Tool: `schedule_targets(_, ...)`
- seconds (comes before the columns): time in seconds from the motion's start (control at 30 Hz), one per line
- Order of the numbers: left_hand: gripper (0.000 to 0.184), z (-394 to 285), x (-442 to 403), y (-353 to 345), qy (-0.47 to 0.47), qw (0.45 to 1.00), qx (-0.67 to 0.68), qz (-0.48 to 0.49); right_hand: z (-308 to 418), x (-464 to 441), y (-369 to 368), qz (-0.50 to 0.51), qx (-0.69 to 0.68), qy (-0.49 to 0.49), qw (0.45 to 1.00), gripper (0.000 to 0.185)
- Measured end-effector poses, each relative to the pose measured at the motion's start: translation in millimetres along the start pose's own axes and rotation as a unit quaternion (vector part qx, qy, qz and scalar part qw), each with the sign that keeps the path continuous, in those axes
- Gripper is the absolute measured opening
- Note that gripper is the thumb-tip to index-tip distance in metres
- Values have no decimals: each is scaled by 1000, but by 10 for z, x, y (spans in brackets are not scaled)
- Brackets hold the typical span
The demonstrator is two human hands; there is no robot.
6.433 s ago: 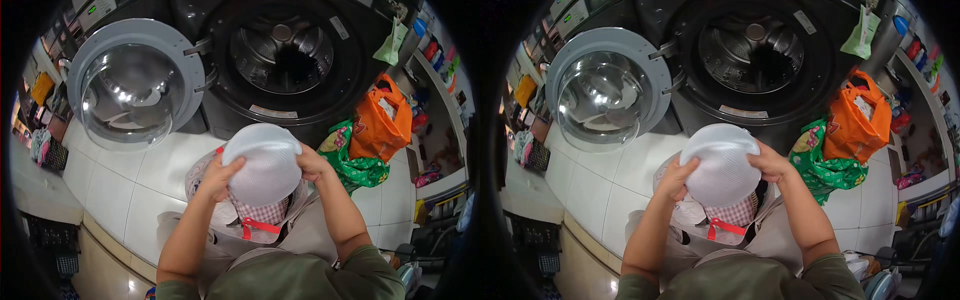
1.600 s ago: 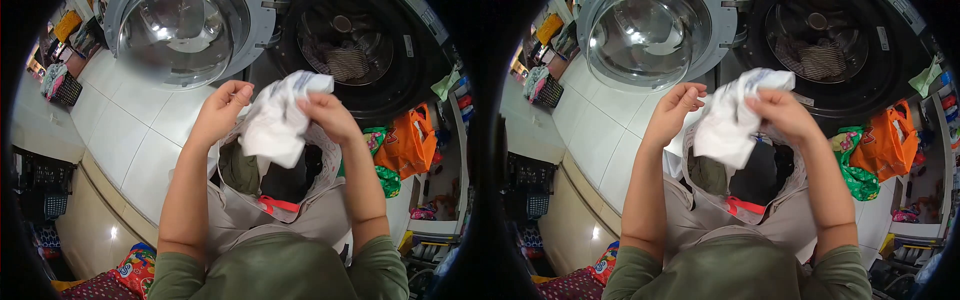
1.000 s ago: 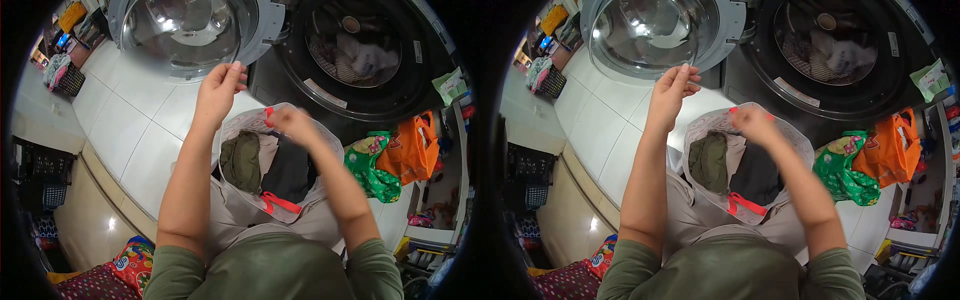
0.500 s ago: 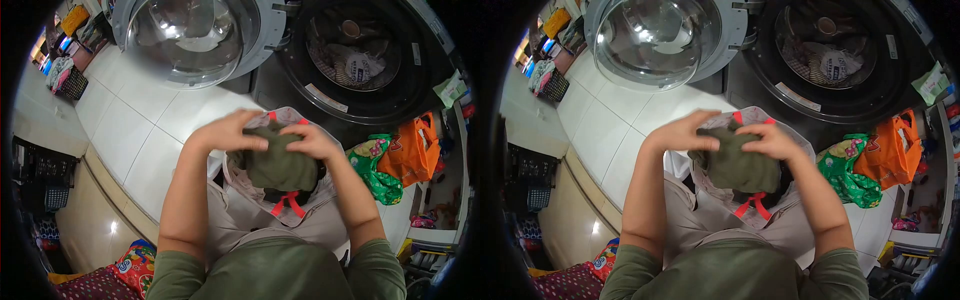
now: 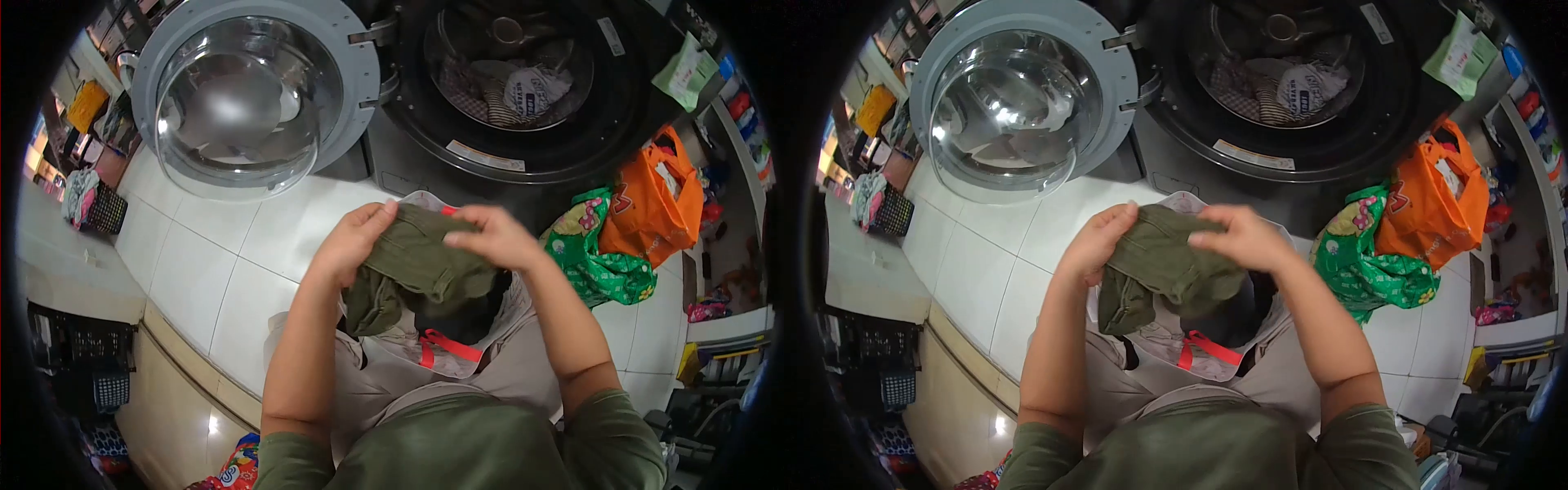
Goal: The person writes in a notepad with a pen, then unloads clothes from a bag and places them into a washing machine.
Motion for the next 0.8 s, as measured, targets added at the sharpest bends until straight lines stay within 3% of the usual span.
schedule_targets(0.03, 68, -38, 5, 43, 10, 998, -56, -14, -13, 31, 197, -19, -51, -41, 998, 30)
schedule_targets(0.07, 82, -280, 23, -50, -113, 971, -212, -12, -54, 55, 368, -37, -100, -80, 991, 27)
schedule_targets(0.1, 97, -440, 126, -240, -232, 905, -358, -10, -132, 61, 416, -46, -196, -105, 974, 32)
schedule_targets(0.13, 112, -511, 275, -496, -340, 803, -489, -6, -197, 78, 364, -56, -215, -136, 966, 34)
schedule_targets(0.17, 141, -348, 204, -754, -330, 816, -470, 65, -247, 70, 267, -65, -233, -165, 956, 35)
schedule_targets(0.2, 121, -284, 213, -1008, -294, 834, -456, 96, -324, 79, 199, -73, -251, -195, 945, 36)
schedule_targets(0.27, 85, -120, 136, -1135, -293, 812, -492, 111, -570, -42, 153, -29, -296, -176, 939, 40)
schedule_targets(0.33, 45, -221, 16, -718, -234, 881, -410, -23, -482, 12, 155, -45, -339, -203, 917, 40)
schedule_targets(0.37, 28, -241, 32, -486, -209, 927, -298, -90, -423, -46, 303, -68, -320, -111, 939, 39)
schedule_targets(0.4, 24, -251, -1, -303, -183, 955, -207, -109, -426, 8, 552, -94, -213, -95, 968, 33)
schedule_targets(0.47, 24, -97, -144, -31, -168, 983, 16, -71, -245, 77, 788, -201, -133, -17, 970, 27)
schedule_targets(0.5, 25, -116, -107, -27, -155, 986, 35, -45, -126, 124, 835, -258, -89, 29, 962, 20)
schedule_targets(0.53, 27, -173, -57, -43, -143, 988, 52, -19, 202, 134, 696, -241, 12, 125, 962, 22)
schedule_targets(0.6, 31, -188, -30, -63, -134, 987, 79, 35, 835, 301, 219, -197, 216, 305, 906, 25)
schedule_targets(0.67, 37, -133, -29, -67, -137, 982, 93, 89, 1138, 302, -393, -74, 379, 348, 854, 34)
schedule_targets(0.7, 39, -180, 16, -2, -147, 980, 108, 76, 1048, 260, -447, -70, 449, 307, 836, 36)
schedule_targets(0.8, 44, -345, 118, 162, -169, 976, 122, 64, 540, 85, -282, 6, 520, 72, 851, 34)
Point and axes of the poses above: each hand's wrist, its own x-axis away from the middle knuckle, its own y-axis out of the back of the hand, z = x × y, the point moved 9 cm from there along -x, towards the middle knuckle, and after that the axes turned 7 degrees about z, right-handed, at the moved point
